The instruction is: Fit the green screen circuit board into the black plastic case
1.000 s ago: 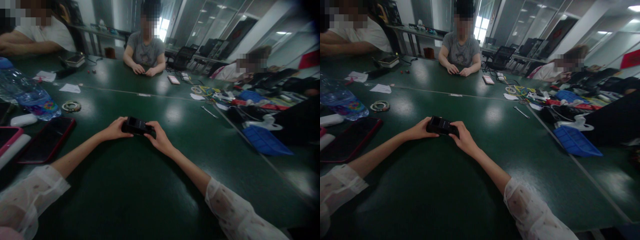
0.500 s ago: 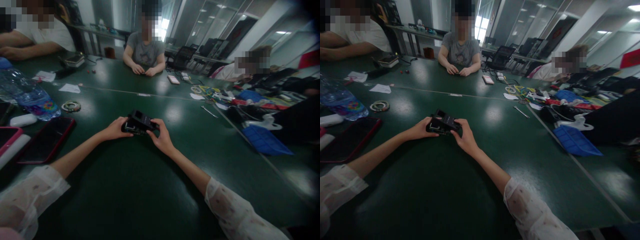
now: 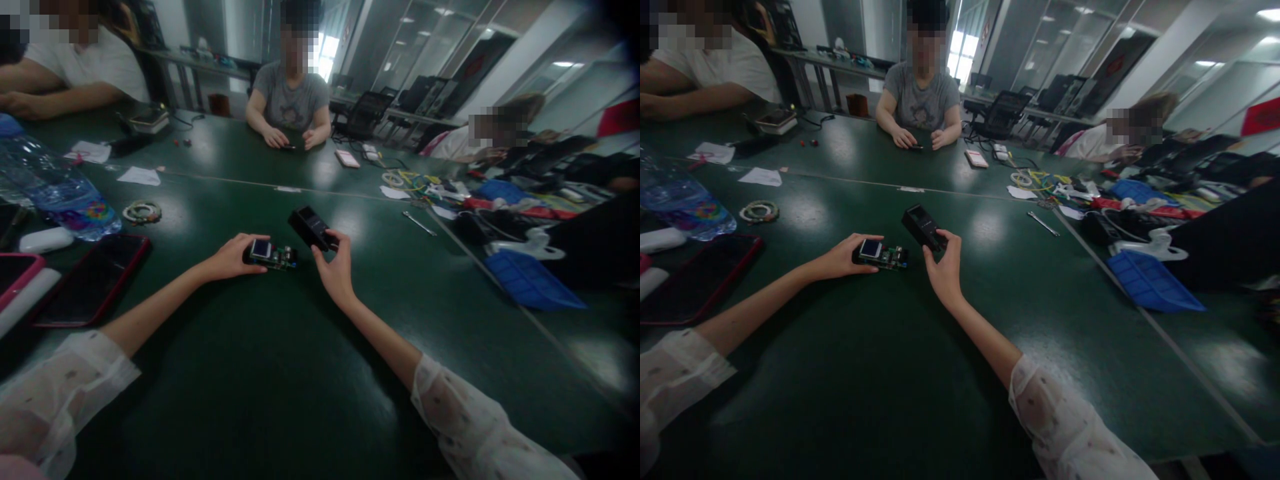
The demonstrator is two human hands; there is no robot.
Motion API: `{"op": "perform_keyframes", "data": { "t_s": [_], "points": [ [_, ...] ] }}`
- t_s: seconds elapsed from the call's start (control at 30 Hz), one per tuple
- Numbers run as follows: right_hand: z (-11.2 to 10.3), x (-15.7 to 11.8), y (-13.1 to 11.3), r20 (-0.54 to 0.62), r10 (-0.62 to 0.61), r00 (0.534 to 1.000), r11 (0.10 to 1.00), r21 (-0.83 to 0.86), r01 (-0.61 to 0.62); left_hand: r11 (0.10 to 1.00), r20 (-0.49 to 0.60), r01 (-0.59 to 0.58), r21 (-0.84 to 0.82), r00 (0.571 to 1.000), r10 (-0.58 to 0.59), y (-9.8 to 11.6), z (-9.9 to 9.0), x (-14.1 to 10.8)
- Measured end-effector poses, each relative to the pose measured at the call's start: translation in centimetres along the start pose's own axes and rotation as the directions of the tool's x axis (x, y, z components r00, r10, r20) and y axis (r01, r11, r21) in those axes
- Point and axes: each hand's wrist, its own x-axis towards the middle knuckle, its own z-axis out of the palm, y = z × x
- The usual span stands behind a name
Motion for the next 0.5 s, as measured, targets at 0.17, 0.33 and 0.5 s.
{"op": "perform_keyframes", "data": {
  "t_s": [0.17, 0.33, 0.5],
  "points": [
    [0.3, 0.1, 1.6, 0.028, 0.096, 0.995, 0.992, -0.087, -0.093, 0.999, 0.011, 0.031, -0.02, 0.999, -0.03, -0.1, 0.0, 0.0],
    [0.4, 0.1, 1.8, 0.064, 0.092, 0.994, 0.985, -0.155, -0.081, 0.999, 0.016, 0.037, -0.024, 0.999, -0.037, -0.1, 0.0, 0.0],
    [0.4, 0.1, 1.9, 0.064, 0.092, 0.994, 0.985, -0.155, -0.082, 1.0, 0.005, 0.015, -0.01, 1.0, -0.015, -0.2, 0.1, 0.0]
  ]
}}
